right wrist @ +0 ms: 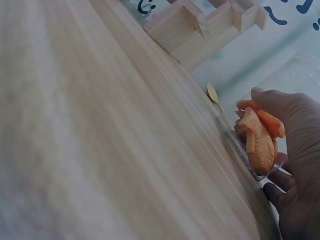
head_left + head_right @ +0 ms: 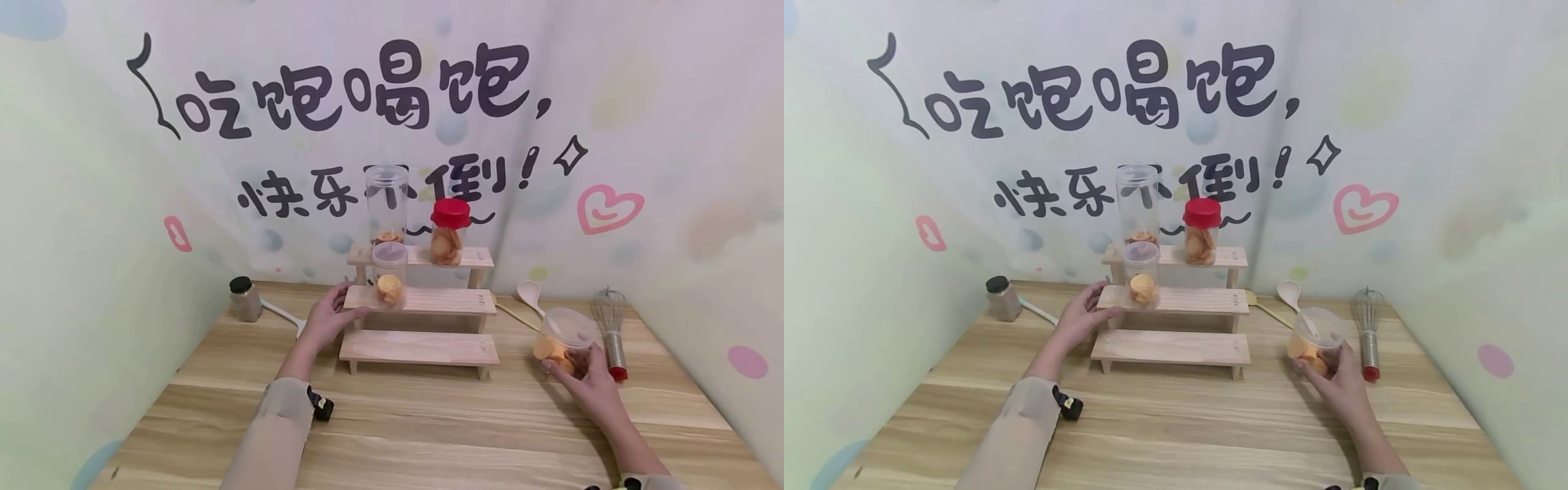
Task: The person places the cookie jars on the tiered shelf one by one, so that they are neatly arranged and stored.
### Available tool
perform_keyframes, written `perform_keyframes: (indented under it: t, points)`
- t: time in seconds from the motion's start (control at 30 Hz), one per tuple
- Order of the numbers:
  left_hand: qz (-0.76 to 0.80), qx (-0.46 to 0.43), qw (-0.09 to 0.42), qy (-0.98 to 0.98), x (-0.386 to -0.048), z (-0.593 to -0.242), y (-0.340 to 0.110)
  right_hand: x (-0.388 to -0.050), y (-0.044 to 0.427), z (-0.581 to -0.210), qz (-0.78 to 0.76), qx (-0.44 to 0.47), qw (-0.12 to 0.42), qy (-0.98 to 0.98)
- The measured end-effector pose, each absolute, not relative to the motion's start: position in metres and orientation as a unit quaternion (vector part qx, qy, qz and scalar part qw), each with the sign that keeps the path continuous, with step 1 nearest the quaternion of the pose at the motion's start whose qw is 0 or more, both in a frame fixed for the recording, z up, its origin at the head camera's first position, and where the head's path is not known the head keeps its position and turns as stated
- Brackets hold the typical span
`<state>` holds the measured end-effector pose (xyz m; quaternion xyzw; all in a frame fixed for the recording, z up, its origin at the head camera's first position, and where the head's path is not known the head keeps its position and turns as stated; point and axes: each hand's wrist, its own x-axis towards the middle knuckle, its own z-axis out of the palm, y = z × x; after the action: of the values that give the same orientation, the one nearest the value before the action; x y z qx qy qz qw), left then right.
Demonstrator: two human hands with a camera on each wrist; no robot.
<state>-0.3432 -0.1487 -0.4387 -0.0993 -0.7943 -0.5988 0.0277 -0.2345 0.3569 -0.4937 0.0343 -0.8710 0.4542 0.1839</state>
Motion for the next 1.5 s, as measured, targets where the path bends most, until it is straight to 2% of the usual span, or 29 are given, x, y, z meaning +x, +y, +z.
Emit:
perform_keyframes:
  t: [1.23, 1.5]
  points:
    - [-0.597, -0.11, 0.027, -0.794, -0.3436, -0.4388, -0.1495, -0.2384, 0.3584, -0.4966, 0.431, 0.066, 0.195, -0.879]
    - [-0.595, -0.111, 0.03, -0.795, -0.3438, -0.4397, -0.1496, -0.235, 0.3572, -0.4972, 0.411, 0.022, 0.197, -0.89]
